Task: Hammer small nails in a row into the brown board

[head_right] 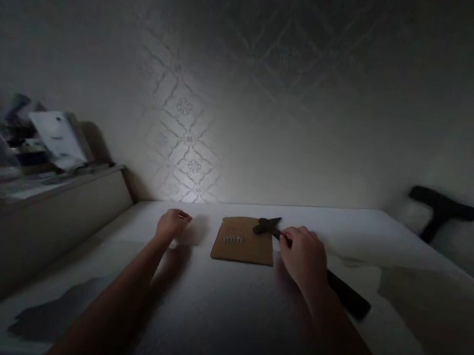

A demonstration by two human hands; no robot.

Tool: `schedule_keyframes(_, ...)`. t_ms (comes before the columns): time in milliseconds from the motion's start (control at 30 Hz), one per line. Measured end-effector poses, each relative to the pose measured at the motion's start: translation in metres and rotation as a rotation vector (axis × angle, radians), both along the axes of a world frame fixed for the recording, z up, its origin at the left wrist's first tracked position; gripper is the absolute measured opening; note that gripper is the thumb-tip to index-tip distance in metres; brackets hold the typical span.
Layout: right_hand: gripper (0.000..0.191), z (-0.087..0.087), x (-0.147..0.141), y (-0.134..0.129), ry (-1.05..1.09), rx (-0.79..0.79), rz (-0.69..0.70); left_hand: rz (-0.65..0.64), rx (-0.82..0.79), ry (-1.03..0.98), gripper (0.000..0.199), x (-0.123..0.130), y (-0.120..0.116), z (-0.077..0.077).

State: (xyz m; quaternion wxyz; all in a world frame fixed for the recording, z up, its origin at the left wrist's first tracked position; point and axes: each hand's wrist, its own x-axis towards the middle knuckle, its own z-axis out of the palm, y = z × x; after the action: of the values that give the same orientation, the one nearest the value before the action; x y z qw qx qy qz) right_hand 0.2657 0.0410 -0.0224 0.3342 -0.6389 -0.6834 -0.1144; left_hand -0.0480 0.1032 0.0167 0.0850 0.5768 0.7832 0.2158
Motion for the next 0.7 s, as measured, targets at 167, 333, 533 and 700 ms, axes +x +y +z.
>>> schedule_keyframes(167, 0.022, 0.000, -0.001, 0.001, 0.024, -0.016, 0.006, -0.193, 0.097, -0.125, 0.019, 0.020, 0.000, 0.000)
schedule_keyframes(333, 0.022, 0.003, -0.004, 0.000, 0.020, -0.049, 0.012, -0.514, 0.268, -0.533, 0.015, 0.058, -0.006, -0.007)
schedule_keyframes(533, 0.021, 0.007, -0.008, -0.002, 0.016, -0.070, 0.014, -0.605, 0.143, -0.758, 0.017, 0.099, -0.014, -0.023)
schedule_keyframes(700, 0.020, 0.010, -0.011, -0.004, -0.003, -0.076, 0.006, -0.677, 0.107, -0.740, 0.018, 0.103, -0.015, -0.030)
